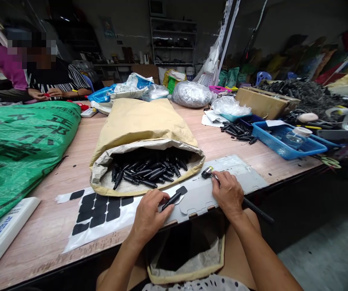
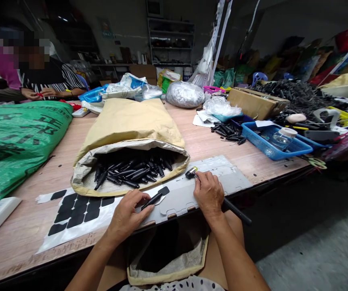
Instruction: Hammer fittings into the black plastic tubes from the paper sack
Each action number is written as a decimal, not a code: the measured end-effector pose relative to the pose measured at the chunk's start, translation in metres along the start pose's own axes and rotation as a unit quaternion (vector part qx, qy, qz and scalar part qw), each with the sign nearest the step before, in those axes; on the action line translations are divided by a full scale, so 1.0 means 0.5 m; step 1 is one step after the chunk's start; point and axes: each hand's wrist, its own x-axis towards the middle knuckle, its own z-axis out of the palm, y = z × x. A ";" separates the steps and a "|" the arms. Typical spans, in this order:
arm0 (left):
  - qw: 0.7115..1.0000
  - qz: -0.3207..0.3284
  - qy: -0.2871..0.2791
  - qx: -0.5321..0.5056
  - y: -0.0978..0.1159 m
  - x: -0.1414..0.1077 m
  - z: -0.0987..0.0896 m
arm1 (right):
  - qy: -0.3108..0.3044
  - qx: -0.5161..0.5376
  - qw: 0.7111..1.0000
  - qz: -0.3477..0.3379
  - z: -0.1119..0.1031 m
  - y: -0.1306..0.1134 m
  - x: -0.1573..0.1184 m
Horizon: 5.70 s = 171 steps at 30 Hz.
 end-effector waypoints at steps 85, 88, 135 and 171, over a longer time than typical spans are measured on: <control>0.999 -0.018 -0.010 -0.039 0.056 -0.025 -0.008 | 0.036 -0.050 0.998 -0.019 -0.002 -0.026 -0.026; 0.990 -0.024 0.124 0.063 0.002 0.050 -0.050 | 0.038 -0.052 0.998 -0.027 -0.001 -0.025 -0.026; 0.991 -0.056 -0.003 -0.123 -0.014 0.007 0.010 | -0.106 0.276 0.946 -0.133 -0.099 -0.207 -0.087; 0.980 0.018 -0.084 -0.177 0.072 -0.078 0.002 | 0.018 -0.051 0.998 0.016 0.007 -0.003 0.004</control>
